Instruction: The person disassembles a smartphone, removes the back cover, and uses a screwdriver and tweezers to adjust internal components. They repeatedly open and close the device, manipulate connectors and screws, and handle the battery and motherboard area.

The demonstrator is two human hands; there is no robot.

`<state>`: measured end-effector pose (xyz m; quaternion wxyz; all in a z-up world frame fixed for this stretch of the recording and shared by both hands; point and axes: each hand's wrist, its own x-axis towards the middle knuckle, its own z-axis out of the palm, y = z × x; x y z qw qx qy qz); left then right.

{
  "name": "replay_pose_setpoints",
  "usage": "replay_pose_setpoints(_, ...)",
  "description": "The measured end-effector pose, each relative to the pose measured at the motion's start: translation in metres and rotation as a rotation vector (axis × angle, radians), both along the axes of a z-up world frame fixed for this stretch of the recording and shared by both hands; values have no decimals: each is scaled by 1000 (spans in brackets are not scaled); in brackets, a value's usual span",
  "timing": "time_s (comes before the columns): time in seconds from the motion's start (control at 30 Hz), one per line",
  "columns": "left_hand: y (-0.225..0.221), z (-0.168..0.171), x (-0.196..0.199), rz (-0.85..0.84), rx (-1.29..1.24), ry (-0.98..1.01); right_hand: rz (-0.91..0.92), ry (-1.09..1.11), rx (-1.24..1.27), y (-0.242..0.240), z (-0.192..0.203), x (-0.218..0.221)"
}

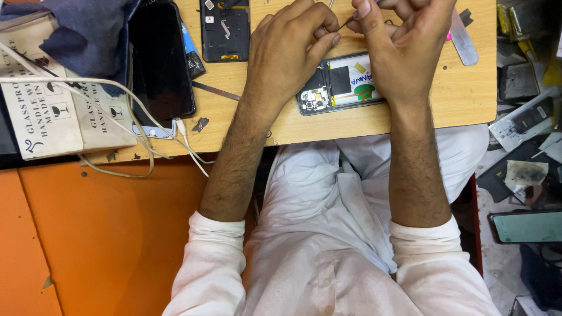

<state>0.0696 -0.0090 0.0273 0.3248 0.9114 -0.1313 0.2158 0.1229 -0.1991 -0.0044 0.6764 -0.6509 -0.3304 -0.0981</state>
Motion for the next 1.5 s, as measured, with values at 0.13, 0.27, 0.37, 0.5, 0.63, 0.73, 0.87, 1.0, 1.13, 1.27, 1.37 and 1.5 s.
replay_pose_setpoints(0.13, 0, 0, 0, -1, -10, -1, 0, 5, -4, 0, -1, 0)
replay_pose_setpoints(0.27, 0, 0, -1, -2, -8, -14, -4, 22, -19, 1, -2, -1)
replay_pose_setpoints(0.37, 0, 1, -1, 2, -3, -21, 1, 36, 3, 2, -3, -1)
replay_pose_setpoints(0.5, 0, 1, -1, 1, -14, -16, 7, 35, 6, 2, -4, -1)
replay_pose_setpoints(0.63, 1, 0, -1, -2, -6, -36, -1, 27, 2, 2, -4, -2)
replay_pose_setpoints(0.73, 1, -2, 1, 2, -13, -30, -7, 9, -11, 3, -3, -2)
replay_pose_setpoints(0.87, 0, -5, 2, 22, -45, 3, -13, -101, -88, 4, -1, -5)
replay_pose_setpoints(1.0, 1, -6, 3, 36, -54, -6, -22, -87, -103, 4, -4, -6)
replay_pose_setpoints(1.13, 1, -7, 6, 43, -106, 68, 6, 0, -25, 0, -13, 0)
replay_pose_setpoints(1.27, 3, -15, 5, 48, -126, 7, 22, -25, -3, -2, -26, 4)
replay_pose_setpoints(1.37, 2, -24, 8, 84, -92, -60, 1, -44, -24, -7, -33, 6)
replay_pose_setpoints(1.5, 0, -35, 15, 129, -93, 3, -21, -128, -87, -15, -41, 10)
